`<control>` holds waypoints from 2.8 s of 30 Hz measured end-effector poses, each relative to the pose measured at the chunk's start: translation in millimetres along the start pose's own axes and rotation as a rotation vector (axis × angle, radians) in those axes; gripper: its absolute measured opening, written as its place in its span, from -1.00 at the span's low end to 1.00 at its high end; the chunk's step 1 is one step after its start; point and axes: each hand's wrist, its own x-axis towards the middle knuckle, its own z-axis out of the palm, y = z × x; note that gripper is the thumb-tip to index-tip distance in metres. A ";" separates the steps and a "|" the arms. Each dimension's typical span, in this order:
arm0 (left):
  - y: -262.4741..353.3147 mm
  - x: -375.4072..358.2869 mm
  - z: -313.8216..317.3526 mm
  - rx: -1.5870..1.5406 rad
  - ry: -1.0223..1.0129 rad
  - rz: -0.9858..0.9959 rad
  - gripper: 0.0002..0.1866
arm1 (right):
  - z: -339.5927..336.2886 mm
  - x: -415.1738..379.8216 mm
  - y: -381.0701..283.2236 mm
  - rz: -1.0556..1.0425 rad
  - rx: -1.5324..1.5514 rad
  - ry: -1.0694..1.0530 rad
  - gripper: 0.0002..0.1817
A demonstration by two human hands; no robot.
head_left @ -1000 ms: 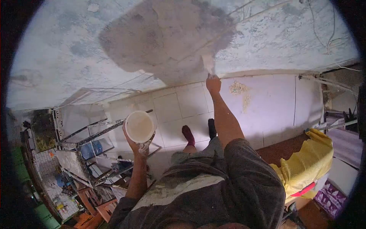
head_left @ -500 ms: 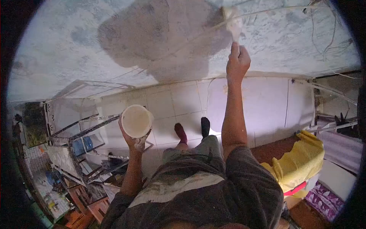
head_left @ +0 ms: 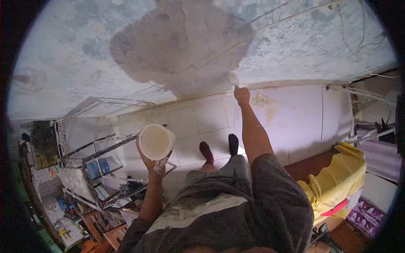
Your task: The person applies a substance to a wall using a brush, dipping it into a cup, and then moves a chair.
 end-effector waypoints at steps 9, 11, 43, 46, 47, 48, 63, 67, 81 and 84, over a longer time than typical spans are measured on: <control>8.0 -4.1 -5.8 0.040 -0.047 0.023 0.08 | -217.8 47.1 -46.2 -0.193 -0.096 0.341 -0.48; 9.1 -2.3 -2.2 0.081 -0.036 0.066 0.08 | -301.7 -4.5 -101.6 -0.044 0.264 0.431 -0.46; 22.3 -11.1 59.4 0.137 -0.068 0.093 0.04 | -361.5 4.4 -81.4 -0.021 0.823 0.445 -0.52; 12.4 -3.1 58.6 0.157 -0.083 0.201 0.11 | -327.0 35.8 -66.7 -0.292 0.526 0.629 -0.58; 15.0 -2.6 60.1 0.160 -0.087 0.204 0.11 | -296.1 52.4 -50.6 -0.340 0.332 0.665 -0.58; 19.0 -3.8 63.6 0.073 -0.073 0.126 0.11 | -269.8 48.8 -47.9 -0.237 0.367 0.582 -0.59; 26.7 9.2 42.0 -0.299 -0.102 -0.024 -0.15 | -122.9 -104.4 87.6 0.119 -0.092 -0.246 -0.54; 17.8 13.7 34.6 -0.368 -0.186 -0.034 -0.19 | -228.3 -148.7 12.6 -0.113 0.036 -0.296 -0.49; 2.7 18.2 30.8 0.316 -0.242 0.562 -0.11 | -422.6 -242.8 -201.0 -0.580 -0.128 -0.227 -0.70; 0.8 11.9 24.7 0.356 -0.271 0.559 -0.12 | -412.0 -255.1 -226.9 -0.757 -0.313 -0.276 -0.74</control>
